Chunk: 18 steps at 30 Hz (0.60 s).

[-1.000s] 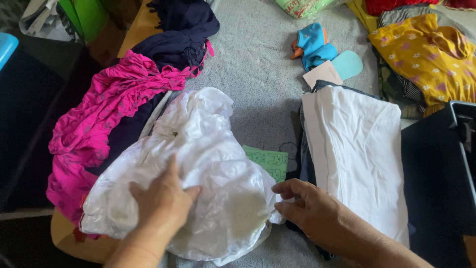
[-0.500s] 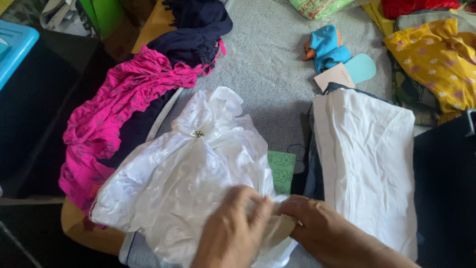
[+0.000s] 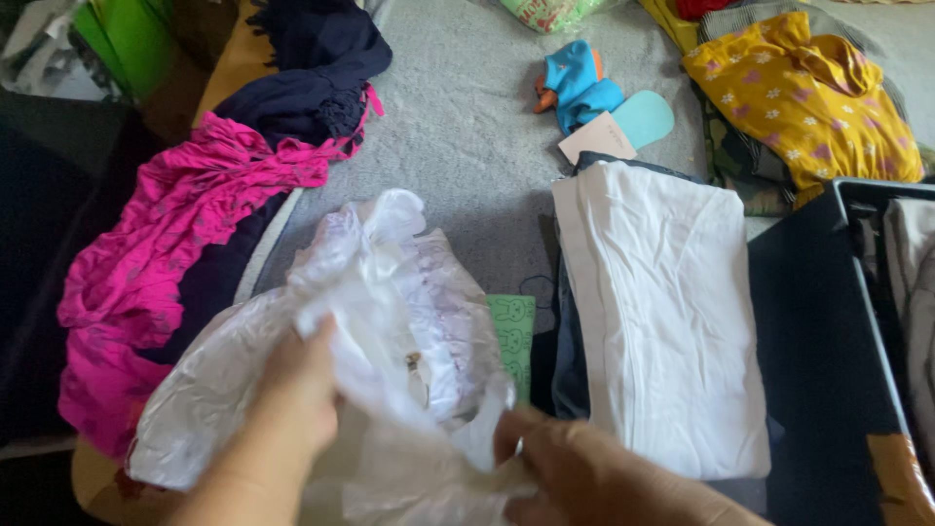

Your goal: The person folds several garments by hand, including a white top, a green cloth, a white garment with red tassels, a pink lace top, and a navy blue top. The folded items are placed into an open suitcase on the bed.

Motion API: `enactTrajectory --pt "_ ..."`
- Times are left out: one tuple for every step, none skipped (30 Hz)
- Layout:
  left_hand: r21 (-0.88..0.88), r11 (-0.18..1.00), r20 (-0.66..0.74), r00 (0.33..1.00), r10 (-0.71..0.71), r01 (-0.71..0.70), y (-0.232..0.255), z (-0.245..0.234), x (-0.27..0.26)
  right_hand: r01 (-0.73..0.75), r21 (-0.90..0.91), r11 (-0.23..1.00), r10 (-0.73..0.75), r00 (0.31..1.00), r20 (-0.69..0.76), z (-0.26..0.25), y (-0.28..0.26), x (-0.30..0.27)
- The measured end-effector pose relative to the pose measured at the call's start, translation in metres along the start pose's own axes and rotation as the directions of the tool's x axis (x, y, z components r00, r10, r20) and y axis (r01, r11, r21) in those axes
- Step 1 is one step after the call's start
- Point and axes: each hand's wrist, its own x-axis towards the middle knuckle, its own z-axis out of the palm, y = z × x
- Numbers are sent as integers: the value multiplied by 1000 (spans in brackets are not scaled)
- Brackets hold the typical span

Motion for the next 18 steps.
enactTrajectory --pt "-232 965 81 991 -105 121 33 2 5 99 -337 936 -95 995 29 -9 -1 -1" --pt "-405 914 311 944 113 24 65 -2 4 -89 -127 988 89 996 -7 -20 2 -1" --pt "-485 874 406 873 269 -43 94 -7 -2 -337 220 915 355 934 -44 -31 6 -1" --pt "-634 769 476 743 471 -81 124 -16 -11 -506 546 668 595 803 17 -39 11 -3" --pt "-735 675 387 778 495 -64 141 -23 -23 -556 778 293 758 631 165 -44 14 -5" --pt "-818 572 302 811 501 -50 159 -36 -37 -519 788 331 747 654 117 -46 14 -5" --pt "-861 503 217 834 507 -82 171 -46 -48 -480 796 368 735 675 68 -47 16 -3" --pt "-860 486 127 856 501 -157 173 -56 -55 -442 798 408 720 694 17 -46 17 -3" --pt "-844 480 23 878 478 -240 172 -65 -58 -310 667 678 580 783 -226 -43 17 3" --pt "-811 496 -75 896 437 -310 164 -74 -58 -198 584 787 459 820 -342 -38 14 9" --pt "-758 537 -175 908 381 -371 152 -80 -54 -184 663 725 462 845 -270 -32 12 11" --pt "-681 608 -264 911 316 -408 138 -84 -46 -190 735 651 467 864 -190 -25 9 11" --pt "-594 685 -347 903 254 -422 125 -87 -38 -214 792 572 478 872 -109 -20 8 13" --pt "-484 769 -428 880 208 -417 111 -91 -30 -213 804 555 465 881 -87 -17 7 16" --pt "-348 852 -505 844 182 -392 96 -94 -22 -207 818 537 452 889 -72 -14 6 20" --pt "-207 919 -567 807 166 -335 78 -97 -18 -196 823 533 425 903 -60 -12 4 24" --pt "-32 959 -612 764 204 -282 60 -95 -14 -186 827 530 401 915 -52 -11 2 28" --pt "202 942 -583 740 335 -267 42 -88 -11 -178 831 527 380 924 -44 -10 1 31"
